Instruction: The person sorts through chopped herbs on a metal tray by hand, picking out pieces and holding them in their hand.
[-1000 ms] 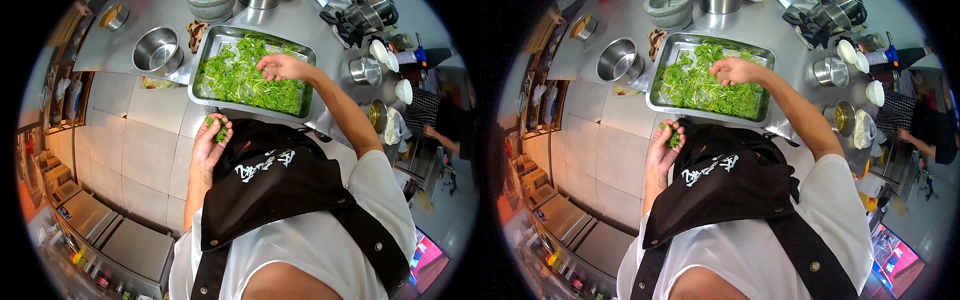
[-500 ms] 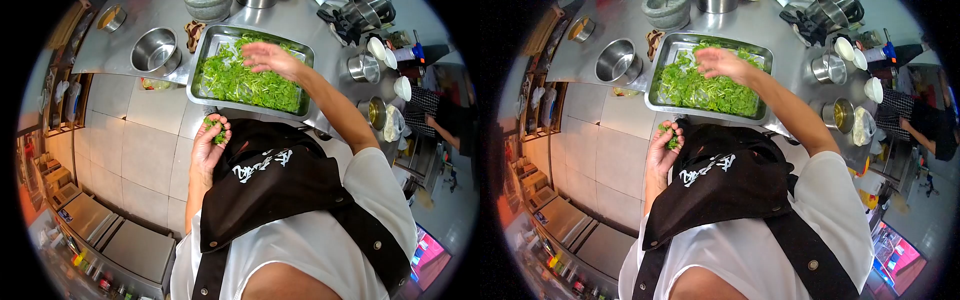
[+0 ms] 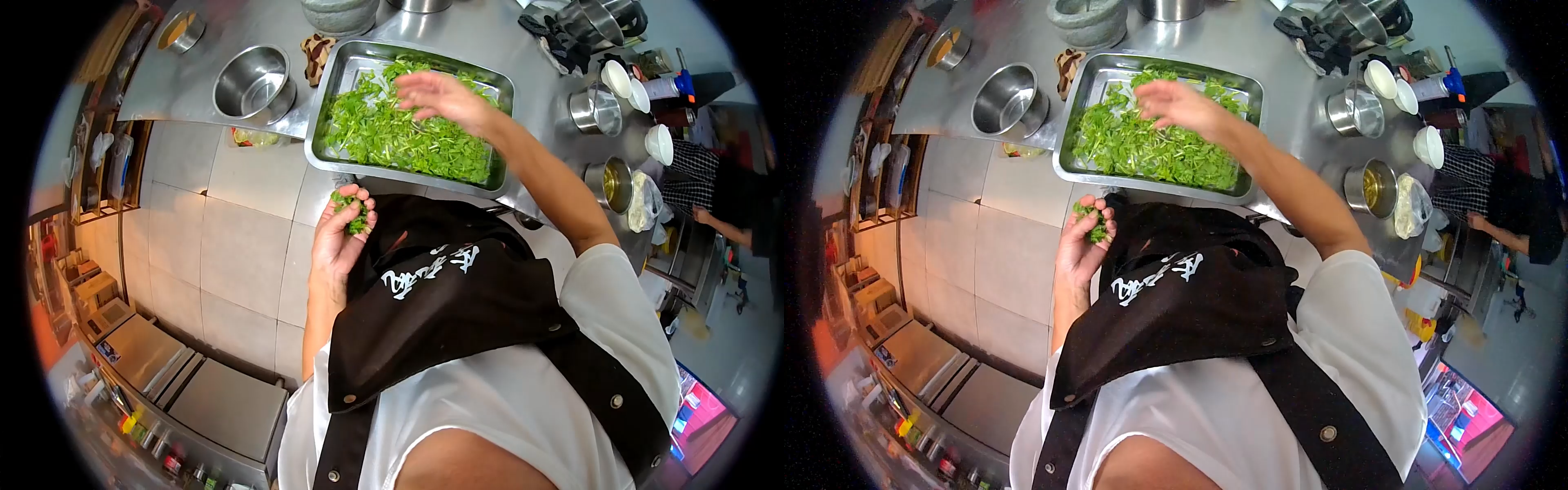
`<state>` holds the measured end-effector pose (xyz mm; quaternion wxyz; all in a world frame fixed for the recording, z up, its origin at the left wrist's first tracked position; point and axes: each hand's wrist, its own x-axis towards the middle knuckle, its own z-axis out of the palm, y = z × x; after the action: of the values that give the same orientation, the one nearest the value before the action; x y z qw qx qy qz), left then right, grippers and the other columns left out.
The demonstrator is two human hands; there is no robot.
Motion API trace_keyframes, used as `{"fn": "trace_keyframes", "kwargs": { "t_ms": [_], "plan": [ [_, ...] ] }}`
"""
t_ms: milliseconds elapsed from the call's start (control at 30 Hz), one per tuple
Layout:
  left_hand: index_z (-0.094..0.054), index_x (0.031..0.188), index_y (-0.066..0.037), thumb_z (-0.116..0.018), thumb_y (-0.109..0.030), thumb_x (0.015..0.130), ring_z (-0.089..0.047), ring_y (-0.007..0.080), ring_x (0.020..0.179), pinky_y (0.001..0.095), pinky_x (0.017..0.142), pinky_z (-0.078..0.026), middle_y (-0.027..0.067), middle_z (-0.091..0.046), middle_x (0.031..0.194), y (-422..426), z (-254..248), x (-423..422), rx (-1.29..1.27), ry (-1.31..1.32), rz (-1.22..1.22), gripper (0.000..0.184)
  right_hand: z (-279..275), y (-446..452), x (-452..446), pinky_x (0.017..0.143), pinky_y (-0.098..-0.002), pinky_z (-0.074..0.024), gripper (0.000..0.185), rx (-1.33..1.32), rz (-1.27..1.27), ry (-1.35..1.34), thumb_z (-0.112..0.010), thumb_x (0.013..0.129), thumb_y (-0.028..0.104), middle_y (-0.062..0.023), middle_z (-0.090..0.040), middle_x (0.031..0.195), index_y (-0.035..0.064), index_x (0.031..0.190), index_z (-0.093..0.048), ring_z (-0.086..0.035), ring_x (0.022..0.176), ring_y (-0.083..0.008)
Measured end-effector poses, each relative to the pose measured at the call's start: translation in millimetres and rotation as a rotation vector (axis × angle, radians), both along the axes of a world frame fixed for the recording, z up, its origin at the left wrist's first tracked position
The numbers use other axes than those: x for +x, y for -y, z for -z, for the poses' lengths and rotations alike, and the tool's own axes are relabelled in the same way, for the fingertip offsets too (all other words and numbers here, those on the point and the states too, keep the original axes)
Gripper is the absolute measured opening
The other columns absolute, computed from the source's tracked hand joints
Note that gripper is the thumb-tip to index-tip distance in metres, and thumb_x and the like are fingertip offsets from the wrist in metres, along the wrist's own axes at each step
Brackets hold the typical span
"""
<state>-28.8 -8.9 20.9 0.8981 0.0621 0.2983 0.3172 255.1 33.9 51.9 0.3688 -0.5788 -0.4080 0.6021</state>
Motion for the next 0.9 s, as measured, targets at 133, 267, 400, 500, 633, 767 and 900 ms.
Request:
{"fn": "trace_keyframes", "kwargs": {
  "t_ms": [133, 267, 400, 500, 633, 767, 900],
  "plan": [
    [-0.058, 0.105, -0.005, -0.057, 0.005, 0.082, -0.06, 0.0211, 0.09, 0.0329, 0.078, -0.051, 0.009, -0.062, 0.098, -2, 6, 1, 0.014, 0.029, 0.002, 0.025, 7, -10, 24, 0.083, -0.0291, -0.0471, 0.039, -0.07, 0.03, 0.122, -0.05, 0.09, 0.018, -0.0085, -0.059, 0.11, 0.0041, 0.127, -0.047, -0.056, 0.101, -0.0161],
    [-0.058, 0.105, -0.005, -0.057, 0.005, 0.082, -0.06, 0.0211, 0.09, 0.0325, 0.077, -0.051, 0.0091, -0.062, 0.097, 0, 4, -1, 0.0, 0.006, -0.008, 0.025, 13, -8, 9, 0.081, -0.0279, -0.0474, 0.039, -0.136, -0.042, 0.141, -0.052, 0.088, 0.018, -0.0064, -0.06, 0.106, 0.0051, 0.125, -0.049, -0.056, 0.098, -0.0146],
    [-0.058, 0.104, -0.005, -0.056, 0.005, 0.082, -0.06, 0.021, 0.09, 0.0321, 0.077, -0.051, 0.0091, -0.062, 0.097, -1, 5, 0, -0.006, 0.009, -0.011, 0.025, 18, -12, -13, 0.082, -0.0302, -0.0478, 0.044, -0.1, -0.048, 0.068, -0.057, 0.084, 0.011, -0.0113, -0.059, 0.111, 0.0036, 0.126, -0.048, -0.057, 0.101, -0.0175],
    [-0.058, 0.104, -0.005, -0.056, 0.006, 0.082, -0.06, 0.0209, 0.089, 0.0319, 0.077, -0.051, 0.0091, -0.062, 0.097, -2, 5, 1, 0.003, 0.015, -0.019, 0.025, 10, -19, -13, 0.085, -0.0316, -0.0475, 0.041, 0.058, 0.05, -0.136, -0.052, 0.088, 0.012, -0.0127, -0.057, 0.115, 0.0012, 0.126, -0.046, -0.057, 0.104, -0.0176],
    [-0.058, 0.104, -0.005, -0.056, 0.005, 0.082, -0.059, 0.0208, 0.089, 0.0318, 0.076, -0.051, 0.009, -0.061, 0.097, -2, 5, -2, -0.007, 0.013, -0.026, 0.024, 10, -22, 22, 0.082, -0.0302, -0.0478, 0.035, 0.022, 0.125, 0.1, -0.05, 0.091, 0.015, -0.0096, -0.06, 0.11, 0.0025, 0.124, -0.049, -0.057, 0.098, -0.0148],
    [-0.058, 0.104, -0.005, -0.055, 0.005, 0.083, -0.059, 0.0207, 0.089, 0.0318, 0.076, -0.051, 0.0088, -0.061, 0.097, 1, 7, -3, -0.045, 0.003, -0.028, 0.024, 26, -8, 35, 0.071, -0.0265, -0.0479, 0.03, -0.015, 0.026, 0.195, -0.052, 0.089, 0.015, -0.0042, -0.065, 0.094, 0.0048, 0.117, -0.057, -0.059, 0.085, -0.0112],
    [-0.058, 0.105, -0.005, -0.056, 0.004, 0.083, -0.058, 0.0208, 0.089, 0.0323, 0.077, -0.051, 0.0086, -0.061, 0.096, 0, 4, 0, -0.037, -0.004, -0.015, 0.024, 49, -2, 29, 0.066, -0.0278, -0.0498, 0.019, 0.22, -0.101, 0.515, -0.058, 0.084, 0.017, -0.0056, -0.068, 0.082, 0.0123, 0.1, -0.067, -0.062, 0.073, -0.014]
  ]
}}
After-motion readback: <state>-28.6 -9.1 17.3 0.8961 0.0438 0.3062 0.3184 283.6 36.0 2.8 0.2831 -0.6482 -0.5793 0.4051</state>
